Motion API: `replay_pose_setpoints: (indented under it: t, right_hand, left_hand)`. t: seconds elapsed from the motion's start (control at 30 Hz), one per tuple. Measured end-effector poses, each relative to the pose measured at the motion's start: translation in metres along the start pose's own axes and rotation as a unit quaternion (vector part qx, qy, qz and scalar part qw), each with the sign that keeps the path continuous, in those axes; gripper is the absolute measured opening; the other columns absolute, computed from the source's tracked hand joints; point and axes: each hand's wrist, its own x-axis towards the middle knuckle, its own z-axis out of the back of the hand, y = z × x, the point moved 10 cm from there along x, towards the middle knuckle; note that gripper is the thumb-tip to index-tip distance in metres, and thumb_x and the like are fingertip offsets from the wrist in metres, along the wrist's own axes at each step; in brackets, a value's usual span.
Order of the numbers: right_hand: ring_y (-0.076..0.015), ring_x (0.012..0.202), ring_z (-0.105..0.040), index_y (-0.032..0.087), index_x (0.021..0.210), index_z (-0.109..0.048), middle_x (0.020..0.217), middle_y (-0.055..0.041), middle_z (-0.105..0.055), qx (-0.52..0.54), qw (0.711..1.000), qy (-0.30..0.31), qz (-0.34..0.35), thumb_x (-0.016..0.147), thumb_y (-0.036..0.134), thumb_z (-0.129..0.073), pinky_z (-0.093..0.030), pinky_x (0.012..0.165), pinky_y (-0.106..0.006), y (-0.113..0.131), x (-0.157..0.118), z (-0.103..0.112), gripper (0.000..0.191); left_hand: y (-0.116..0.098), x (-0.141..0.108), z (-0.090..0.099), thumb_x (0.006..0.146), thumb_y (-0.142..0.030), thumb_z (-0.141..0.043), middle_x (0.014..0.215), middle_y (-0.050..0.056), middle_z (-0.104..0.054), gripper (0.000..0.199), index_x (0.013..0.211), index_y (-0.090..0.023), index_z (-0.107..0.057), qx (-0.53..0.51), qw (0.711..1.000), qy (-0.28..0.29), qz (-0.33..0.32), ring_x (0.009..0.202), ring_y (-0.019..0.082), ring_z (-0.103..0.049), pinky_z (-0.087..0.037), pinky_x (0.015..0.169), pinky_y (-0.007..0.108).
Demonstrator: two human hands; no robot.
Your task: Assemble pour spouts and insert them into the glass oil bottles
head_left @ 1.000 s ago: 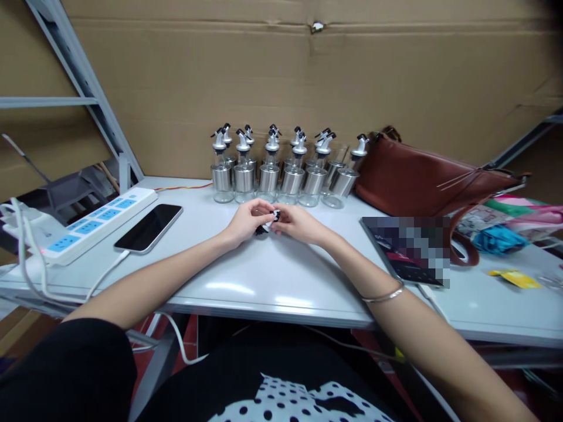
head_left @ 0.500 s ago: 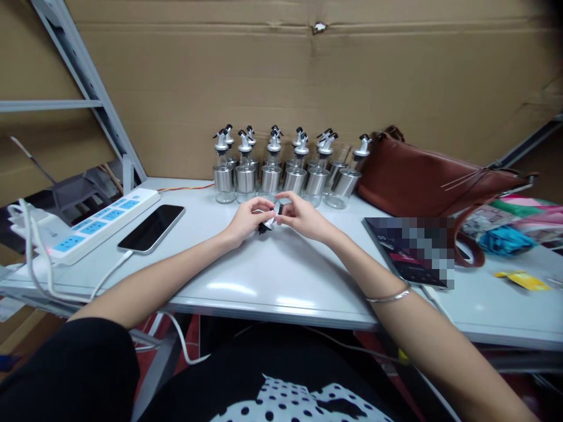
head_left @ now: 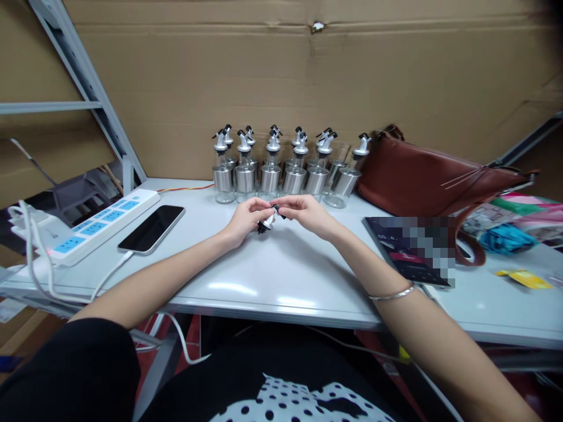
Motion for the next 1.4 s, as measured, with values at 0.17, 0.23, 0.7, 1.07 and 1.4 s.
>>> replay_pose_setpoints:
  t: [0.17,0.23,0.7,1.07,1.4]
  right_hand:
    - [-0.0109,0.061,-0.045,0.012,0.099,-0.072,0.071,-0.0019,-0.065,0.022,0.999,0.011,-0.032,0.075,0.023,-0.055,-0.038,0.061,-0.026,0.0,-0.004,-0.001,0.032]
    - [-0.0104,0.061,-0.045,0.012,0.096,-0.071,0.072,-0.0018,-0.065,0.045,0.998,0.009,-0.042,0.074,0.022,-0.056,-0.038,0.062,-0.026,0.0,-0.004,-0.002,0.029]
    - [-0.0092,0.059,-0.048,0.015,0.076,-0.059,0.066,0.0013,-0.059,0.07,0.996,-0.005,-0.048,0.069,0.023,-0.06,-0.038,0.059,-0.024,-0.006,-0.002,-0.004,0.011]
    - [-0.0103,0.058,-0.052,0.017,0.084,-0.053,0.068,0.0024,-0.057,-0.029,0.999,-0.018,0.003,0.075,0.016,-0.052,-0.041,0.058,-0.024,-0.006,0.001,-0.008,0.009]
    - [-0.0123,0.059,-0.054,0.019,0.09,-0.051,0.064,0.0037,-0.058,-0.156,0.987,-0.01,0.036,0.077,0.017,-0.053,-0.038,0.059,-0.024,-0.002,-0.003,-0.015,0.013]
  left_hand:
    - [0.001,0.0,-0.004,0.059,-0.031,-0.079,0.066,-0.002,-0.065,0.033,0.079,-0.017,-0.057,-0.029,0.999,0.015,0.004,0.059,0.011,-0.058,-0.036,0.052,0.021]
    - [0.001,0.0,-0.003,0.06,-0.03,-0.079,0.066,-0.002,-0.065,0.033,0.08,-0.016,-0.058,-0.034,0.999,0.015,0.005,0.059,0.011,-0.058,-0.038,0.053,0.021]
    - [-0.001,-0.001,0.0,0.061,-0.026,-0.077,0.068,0.0,-0.066,0.026,0.08,-0.014,-0.064,-0.043,0.999,-0.001,0.001,0.057,0.011,-0.058,-0.042,0.053,0.022]
    - [-0.002,-0.002,0.002,0.062,-0.026,-0.074,0.07,-0.003,-0.064,0.032,0.09,-0.019,-0.06,-0.011,1.0,-0.018,0.006,0.056,0.01,-0.057,-0.03,0.044,0.018]
    - [-0.001,-0.001,0.003,0.065,-0.026,-0.07,0.073,-0.001,-0.064,0.019,0.081,-0.018,-0.063,0.029,0.999,-0.027,-0.001,0.059,0.011,-0.054,-0.032,0.048,0.02]
